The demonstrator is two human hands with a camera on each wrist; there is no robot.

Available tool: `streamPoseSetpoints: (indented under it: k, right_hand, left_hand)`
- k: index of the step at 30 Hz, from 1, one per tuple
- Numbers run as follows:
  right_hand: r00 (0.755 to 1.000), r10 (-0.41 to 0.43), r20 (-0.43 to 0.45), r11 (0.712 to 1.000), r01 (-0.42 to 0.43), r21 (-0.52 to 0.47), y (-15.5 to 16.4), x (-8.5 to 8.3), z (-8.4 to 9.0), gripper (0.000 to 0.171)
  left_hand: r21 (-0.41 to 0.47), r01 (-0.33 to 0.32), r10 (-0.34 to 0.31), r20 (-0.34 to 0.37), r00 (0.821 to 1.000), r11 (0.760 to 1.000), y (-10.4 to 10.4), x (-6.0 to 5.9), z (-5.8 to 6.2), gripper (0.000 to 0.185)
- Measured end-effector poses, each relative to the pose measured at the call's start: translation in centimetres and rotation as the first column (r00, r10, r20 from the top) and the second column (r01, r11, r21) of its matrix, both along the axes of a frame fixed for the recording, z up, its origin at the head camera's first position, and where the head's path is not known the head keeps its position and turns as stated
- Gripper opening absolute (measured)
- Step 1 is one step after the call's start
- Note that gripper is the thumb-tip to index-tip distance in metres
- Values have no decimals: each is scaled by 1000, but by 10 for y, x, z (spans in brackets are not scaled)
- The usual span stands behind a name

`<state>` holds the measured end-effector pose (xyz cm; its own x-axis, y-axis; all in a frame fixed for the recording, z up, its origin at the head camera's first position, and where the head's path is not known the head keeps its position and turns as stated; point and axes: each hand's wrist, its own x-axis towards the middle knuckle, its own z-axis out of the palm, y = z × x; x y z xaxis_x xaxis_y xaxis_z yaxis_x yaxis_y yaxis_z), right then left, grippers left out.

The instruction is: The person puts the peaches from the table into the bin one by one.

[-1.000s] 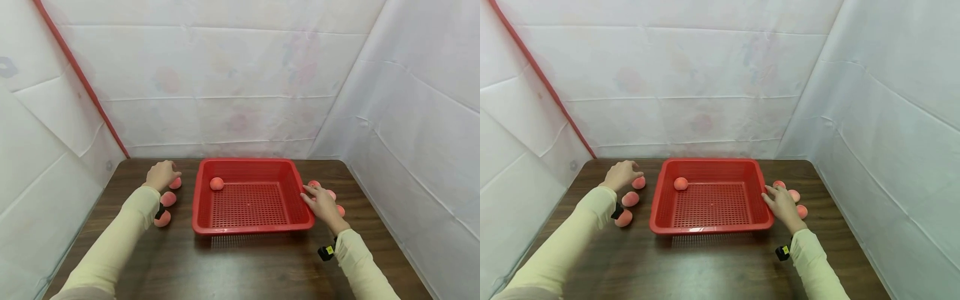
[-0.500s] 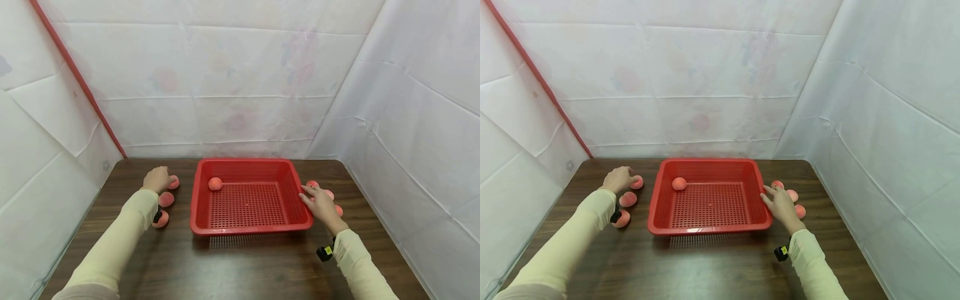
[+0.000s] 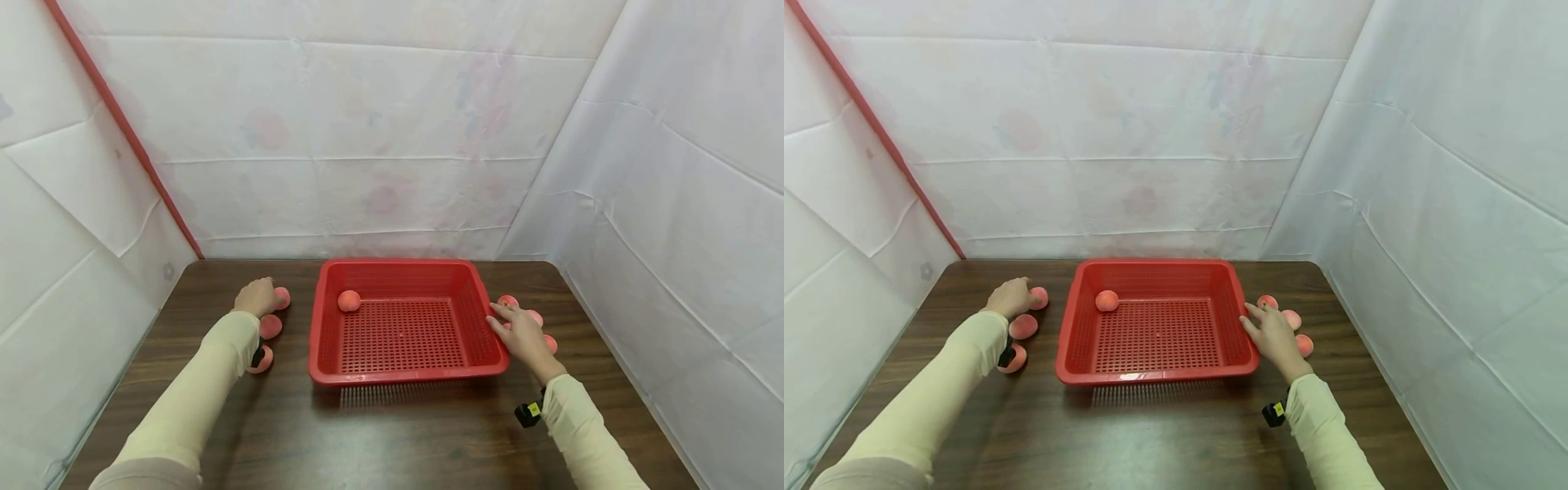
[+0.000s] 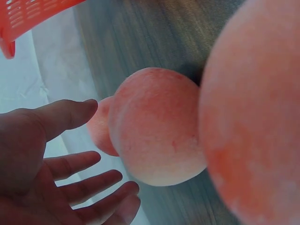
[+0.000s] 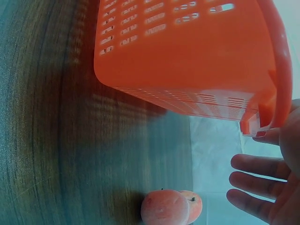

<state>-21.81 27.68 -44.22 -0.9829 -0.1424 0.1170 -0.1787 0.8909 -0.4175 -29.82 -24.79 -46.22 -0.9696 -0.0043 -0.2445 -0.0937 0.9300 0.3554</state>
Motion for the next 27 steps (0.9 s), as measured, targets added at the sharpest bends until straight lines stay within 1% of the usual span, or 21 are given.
streamPoseSetpoints:
  k: [5, 8, 15, 20, 27]
  right_hand:
    - [999, -2, 35, 1000, 2, -15, 0, -1, 2, 48]
    - [999, 1, 43, 1000, 0, -29, 0, -2, 1, 48]
    - [998, 1, 67, 999, 2, -53, 1, 0, 0, 50]
    - [998, 1, 64, 999, 2, -47, 2, 0, -1, 50]
    - [998, -11, 69, 999, 13, -35, 1, 0, 0, 51]
  left_hand:
    - [7, -5, 5, 23, 1000, 1000, 1, 0, -2, 59]
    - [19, -2, 2, 25, 1000, 1000, 3, 1, -1, 61]
    - [0, 21, -21, 4, 1000, 1000, 7, 2, 1, 58]
    - [12, 9, -9, -5, 1000, 1000, 8, 2, -1, 57]
    - [20, 1, 0, -47, 999, 1000, 8, 3, -3, 53]
